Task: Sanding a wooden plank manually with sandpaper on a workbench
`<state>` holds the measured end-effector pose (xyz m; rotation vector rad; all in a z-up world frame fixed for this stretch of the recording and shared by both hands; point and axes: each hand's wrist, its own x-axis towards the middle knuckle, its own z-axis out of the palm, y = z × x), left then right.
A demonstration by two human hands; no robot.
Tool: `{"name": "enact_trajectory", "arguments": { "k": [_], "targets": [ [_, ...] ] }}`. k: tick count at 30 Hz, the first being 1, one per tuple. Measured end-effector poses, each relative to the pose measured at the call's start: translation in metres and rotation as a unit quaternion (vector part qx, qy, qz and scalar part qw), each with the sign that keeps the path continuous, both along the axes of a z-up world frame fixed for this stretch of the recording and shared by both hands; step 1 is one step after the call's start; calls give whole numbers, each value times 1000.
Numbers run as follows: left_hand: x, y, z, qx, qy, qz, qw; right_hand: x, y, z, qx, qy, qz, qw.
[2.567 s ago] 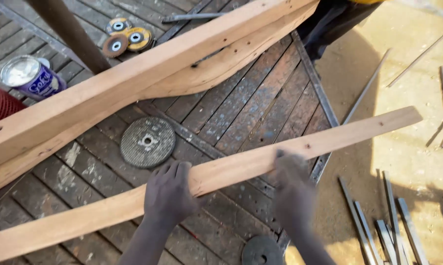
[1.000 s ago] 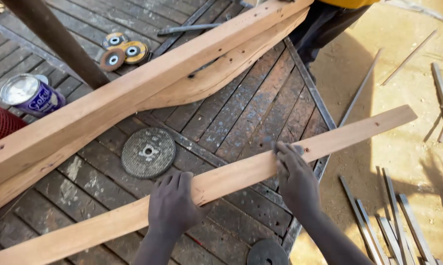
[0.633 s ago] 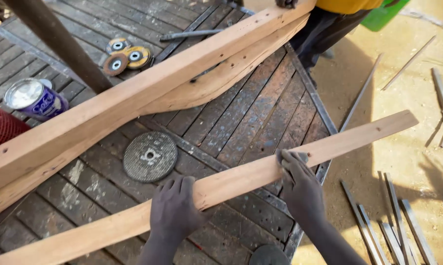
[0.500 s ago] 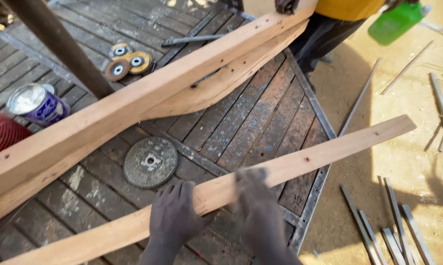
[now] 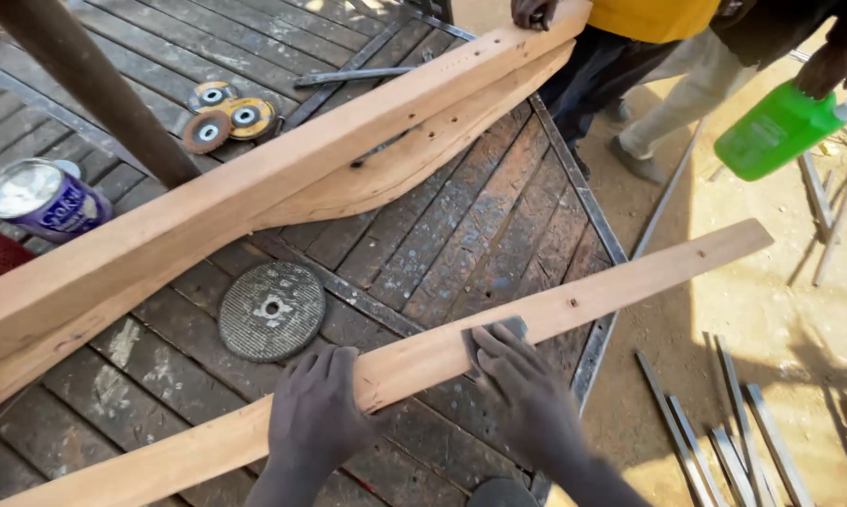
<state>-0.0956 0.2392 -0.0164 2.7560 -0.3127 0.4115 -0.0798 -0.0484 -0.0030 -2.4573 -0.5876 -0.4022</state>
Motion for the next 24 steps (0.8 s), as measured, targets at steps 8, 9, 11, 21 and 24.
{"name": "enact_trajectory", "arguments": {
  "k": [8,9,11,21,24],
  "targets": [
    [-6,0,-4,38,0,14,999,52,-68,-21,-17,119,-316,941],
    [-5,-1,-4,35,3,12,999,41,-40,-13,8,78,-201,976],
    [-2,1,-2,35,4,10,999,23,-5,-1,36,33,-82,996],
    [-3,-1,-1,29,8,11,999,90,-131,-12,-38,158,-228,960],
    [-7,-1,-3,34,20,13,999,92,-136,-23,-59,144,-221,963]
  ]
}}
